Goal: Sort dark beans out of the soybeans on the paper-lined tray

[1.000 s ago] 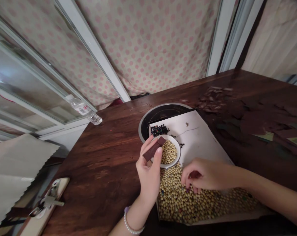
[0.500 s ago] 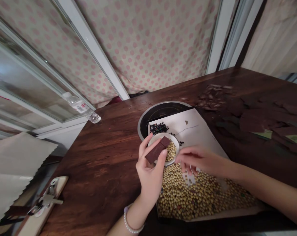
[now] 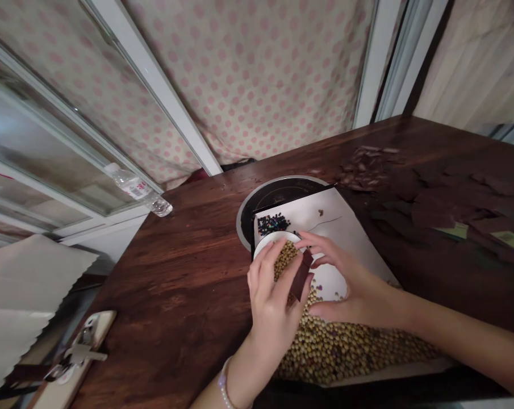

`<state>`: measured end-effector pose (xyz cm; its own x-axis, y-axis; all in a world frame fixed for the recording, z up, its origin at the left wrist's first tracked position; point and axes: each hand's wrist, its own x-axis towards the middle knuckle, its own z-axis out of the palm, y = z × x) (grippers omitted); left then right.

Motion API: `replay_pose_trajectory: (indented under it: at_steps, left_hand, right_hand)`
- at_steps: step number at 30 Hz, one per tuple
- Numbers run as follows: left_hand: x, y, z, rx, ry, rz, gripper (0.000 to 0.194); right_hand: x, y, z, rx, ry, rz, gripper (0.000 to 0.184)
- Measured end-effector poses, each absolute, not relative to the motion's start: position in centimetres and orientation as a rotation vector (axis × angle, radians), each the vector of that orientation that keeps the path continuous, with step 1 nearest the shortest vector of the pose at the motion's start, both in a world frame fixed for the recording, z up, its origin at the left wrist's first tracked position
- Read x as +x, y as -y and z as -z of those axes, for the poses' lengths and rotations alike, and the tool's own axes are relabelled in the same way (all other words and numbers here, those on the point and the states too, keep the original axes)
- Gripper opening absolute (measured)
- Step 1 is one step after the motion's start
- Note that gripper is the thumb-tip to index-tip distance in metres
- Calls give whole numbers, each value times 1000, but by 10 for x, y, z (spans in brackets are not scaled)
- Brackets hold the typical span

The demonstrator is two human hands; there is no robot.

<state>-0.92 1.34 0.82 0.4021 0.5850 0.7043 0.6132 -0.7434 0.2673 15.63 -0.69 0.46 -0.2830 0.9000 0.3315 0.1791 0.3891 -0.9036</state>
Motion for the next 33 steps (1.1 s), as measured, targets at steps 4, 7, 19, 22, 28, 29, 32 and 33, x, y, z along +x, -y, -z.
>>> replay_pose_trajectory:
  at_steps: [4, 7, 19, 22, 28, 29, 32, 33]
  left_hand:
    - [-11, -10, -7, -2631, 933, 1111, 35]
    - [-12, -8, -8, -2626, 851, 1079, 33]
    - [-16, -8, -7, -2699, 851, 1069, 37]
    - [-17, -9, -6, -2726, 873, 1066, 42]
    - [-17, -9, -5, -2752, 913, 1115, 46]
    - [-17, -10, -4, -2755, 920, 1123, 47]
    - [-16, -9, -4, -2776, 920, 1132, 50]
    - [-16, -9, -4, -2784, 927, 1135, 51]
  right_hand:
    - [152, 6, -6, -920, 1788, -988, 89]
    - [149, 5, -7, -883, 1788, -969, 87]
    - [149, 8, -8, -828, 1710, -1137, 78]
    - [149, 8, -10, -791, 1678, -1212, 76]
    - [150, 7, -14, -776, 1606, -1266, 69]
    - [150, 7, -14, -783, 1592, -1278, 67]
    - [150, 8, -16, -783, 1549, -1333, 64]
    - [151, 8, -15, -785, 1532, -1351, 64]
